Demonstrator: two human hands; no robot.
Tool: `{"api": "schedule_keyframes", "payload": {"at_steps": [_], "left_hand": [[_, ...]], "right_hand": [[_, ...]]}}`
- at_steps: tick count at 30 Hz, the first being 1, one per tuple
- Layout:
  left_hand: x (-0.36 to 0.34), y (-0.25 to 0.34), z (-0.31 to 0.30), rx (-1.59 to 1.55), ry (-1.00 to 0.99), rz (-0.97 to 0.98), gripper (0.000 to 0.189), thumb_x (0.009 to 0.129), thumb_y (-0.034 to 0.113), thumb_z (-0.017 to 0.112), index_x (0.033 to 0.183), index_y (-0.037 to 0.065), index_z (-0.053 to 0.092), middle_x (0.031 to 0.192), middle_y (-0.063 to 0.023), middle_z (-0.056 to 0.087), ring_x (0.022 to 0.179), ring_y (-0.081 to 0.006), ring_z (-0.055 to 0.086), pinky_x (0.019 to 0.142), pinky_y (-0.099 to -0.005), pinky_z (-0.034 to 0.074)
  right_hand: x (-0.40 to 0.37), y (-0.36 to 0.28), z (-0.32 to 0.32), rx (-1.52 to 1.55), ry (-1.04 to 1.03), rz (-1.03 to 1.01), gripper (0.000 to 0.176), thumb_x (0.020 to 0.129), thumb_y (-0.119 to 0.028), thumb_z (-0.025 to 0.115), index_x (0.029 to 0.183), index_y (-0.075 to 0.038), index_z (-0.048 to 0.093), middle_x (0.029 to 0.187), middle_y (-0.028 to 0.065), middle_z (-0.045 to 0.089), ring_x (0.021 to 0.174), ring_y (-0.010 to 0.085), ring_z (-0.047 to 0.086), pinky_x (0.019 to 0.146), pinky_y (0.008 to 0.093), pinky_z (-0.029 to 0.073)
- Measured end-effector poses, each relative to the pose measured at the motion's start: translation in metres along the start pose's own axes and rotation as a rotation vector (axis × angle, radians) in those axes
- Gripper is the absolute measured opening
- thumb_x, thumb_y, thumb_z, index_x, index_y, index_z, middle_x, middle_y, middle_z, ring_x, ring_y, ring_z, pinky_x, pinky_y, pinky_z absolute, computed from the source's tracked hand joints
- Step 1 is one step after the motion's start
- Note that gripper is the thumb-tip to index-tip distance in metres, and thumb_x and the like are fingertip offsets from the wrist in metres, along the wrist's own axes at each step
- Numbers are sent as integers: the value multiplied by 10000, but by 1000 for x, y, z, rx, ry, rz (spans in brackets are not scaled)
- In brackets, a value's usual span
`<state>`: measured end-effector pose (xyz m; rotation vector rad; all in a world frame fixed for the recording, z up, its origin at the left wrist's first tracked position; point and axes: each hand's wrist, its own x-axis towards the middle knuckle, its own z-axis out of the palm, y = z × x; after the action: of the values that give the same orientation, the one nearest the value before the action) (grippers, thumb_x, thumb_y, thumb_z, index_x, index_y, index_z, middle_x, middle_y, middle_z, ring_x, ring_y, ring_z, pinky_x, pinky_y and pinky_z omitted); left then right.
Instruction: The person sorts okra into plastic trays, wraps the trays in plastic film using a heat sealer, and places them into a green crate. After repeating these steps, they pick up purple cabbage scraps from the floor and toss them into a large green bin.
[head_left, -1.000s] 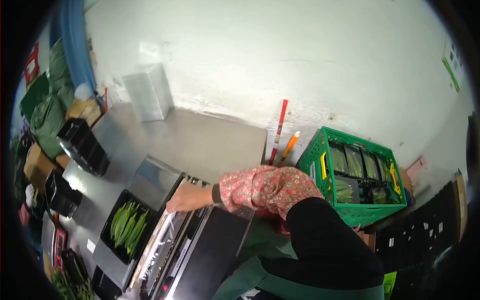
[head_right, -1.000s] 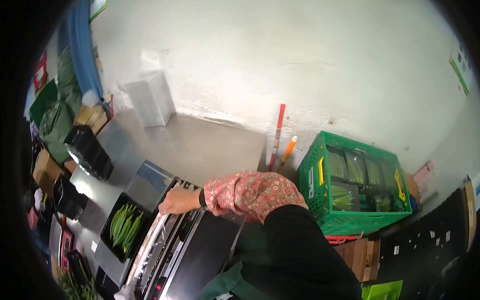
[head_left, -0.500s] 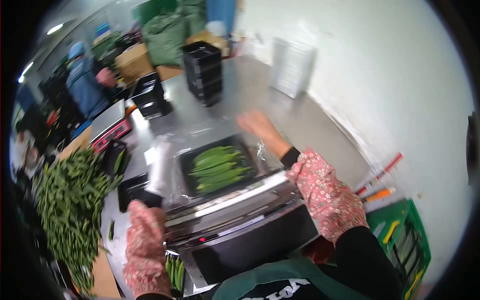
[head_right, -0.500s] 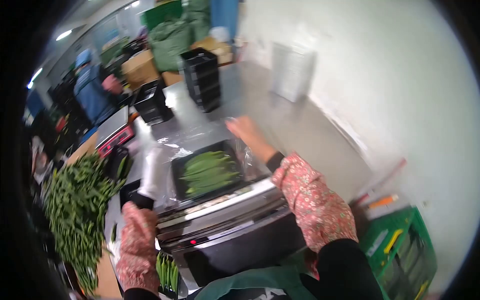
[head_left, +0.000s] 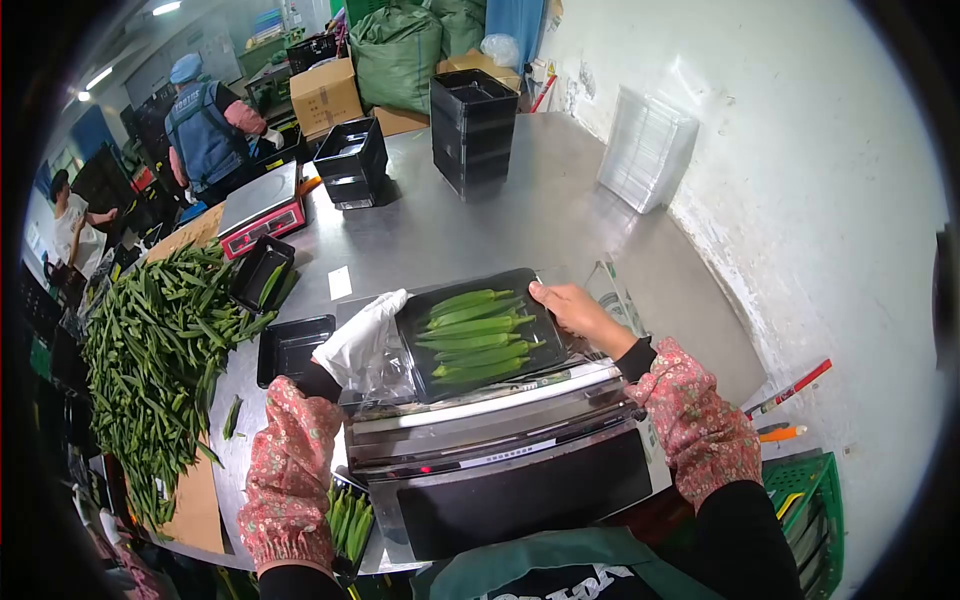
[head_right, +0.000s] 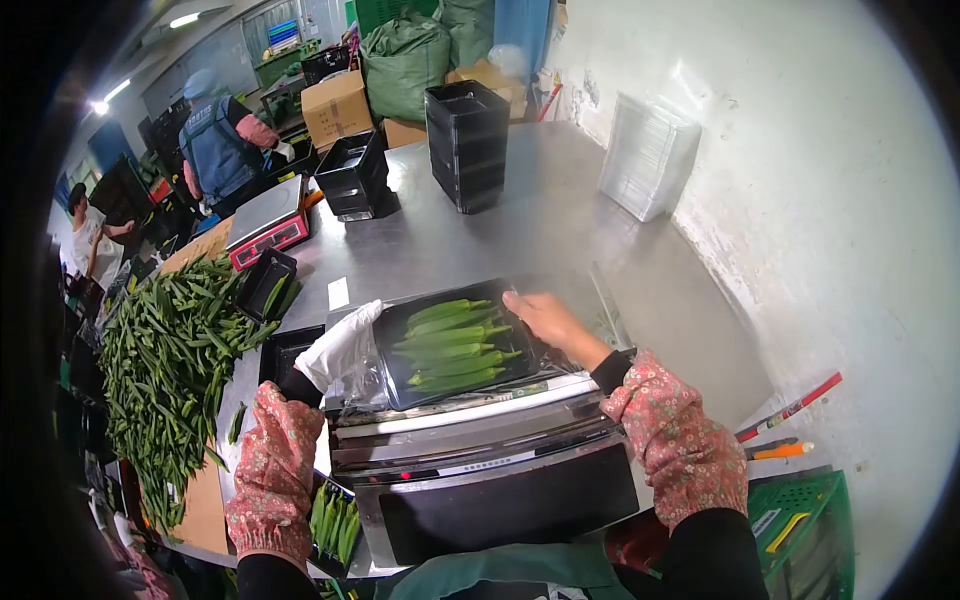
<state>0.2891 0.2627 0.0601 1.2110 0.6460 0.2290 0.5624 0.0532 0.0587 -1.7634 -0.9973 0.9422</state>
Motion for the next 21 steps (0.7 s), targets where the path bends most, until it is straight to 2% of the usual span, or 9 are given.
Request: {"api": "schedule_keyframes", "payload": {"at_steps": [3, 4, 7, 10, 13, 14, 15, 18, 21], "left_hand": [[-5, 9, -5, 201, -81, -126, 411, 947, 403, 594, 1196, 78, 578, 1076, -46, 652, 944, -139, 619, 778, -308, 510], [-17, 20, 4, 172, -106, -88, 334, 942, 364, 615, 1129, 87, 616, 935, -8, 679, 764, -102, 630, 620, -287, 517], [-23, 13, -3, 205, -133, -49, 342, 974, 349, 570, 1190, 85, 587, 940, 22, 637, 768, -70, 572, 678, -223, 449], [-42, 3, 33, -293, -254, -36, 501, 996, 450, 467, 1317, 66, 473, 1149, -105, 618, 881, -208, 630, 770, -302, 501], [-46, -2, 31, -142, -265, -160, 644, 993, 537, 374, 1410, 47, 348, 1331, -191, 508, 1031, -322, 609, 838, -422, 528], [-56, -2, 29, -25, -315, -160, 668, 984, 563, 365, 1396, 37, 368, 1285, -187, 535, 1012, -303, 615, 769, -432, 553], [-68, -11, 43, -337, -278, -221, 668, 981, 572, 360, 1391, 45, 369, 1188, -189, 588, 890, -300, 643, 616, -413, 548], [-146, 0, 74, 70, -165, -134, 595, 994, 526, 381, 1333, 43, 457, 1132, -173, 607, 896, -256, 636, 667, -394, 554], [-190, -50, 100, -424, -65, -303, 508, 1014, 439, 418, 1312, 38, 511, 1084, -126, 632, 994, -185, 603, 823, -351, 521]], "right_hand": [[-11, 0, -3, 109, -22, 2, 489, 976, -485, 504, 829, -30, 607, 622, -32, 495, 528, 63, 447, 447, 235, 329], [-15, -2, -2, 158, -38, 7, 485, 977, -484, 503, 839, -31, 607, 629, -31, 497, 519, 63, 453, 433, 231, 334], [-31, -15, -1, 340, -83, 50, 470, 976, -484, 500, 874, -35, 595, 649, -24, 503, 504, 68, 484, 404, 226, 399], [-30, -5, -7, 361, -126, 173, 502, 946, -534, 518, 834, -46, 554, 661, 2, 507, 489, 100, 512, 374, 273, 454], [-43, -11, -6, 333, -81, 175, 563, 933, -571, 511, 752, -39, 525, 627, 17, 494, 448, 120, 512, 342, 278, 418], [-50, -12, -5, 319, -54, 153, 588, 930, -583, 506, 720, -34, 514, 611, 22, 489, 430, 128, 512, 331, 278, 403], [-67, -18, -6, 264, -68, 149, 604, 934, -586, 493, 694, -31, 505, 592, 28, 487, 410, 134, 510, 328, 273, 393], [-147, -31, 2, 143, -117, 187, 648, 953, -581, 451, 620, -25, 475, 531, 50, 481, 357, 153, 510, 325, 260, 376], [-211, -17, 21, 144, -190, 409, 656, 984, -545, 407, 608, -11, 470, 506, 67, 488, 357, 154, 523, 347, 260, 387]]}}
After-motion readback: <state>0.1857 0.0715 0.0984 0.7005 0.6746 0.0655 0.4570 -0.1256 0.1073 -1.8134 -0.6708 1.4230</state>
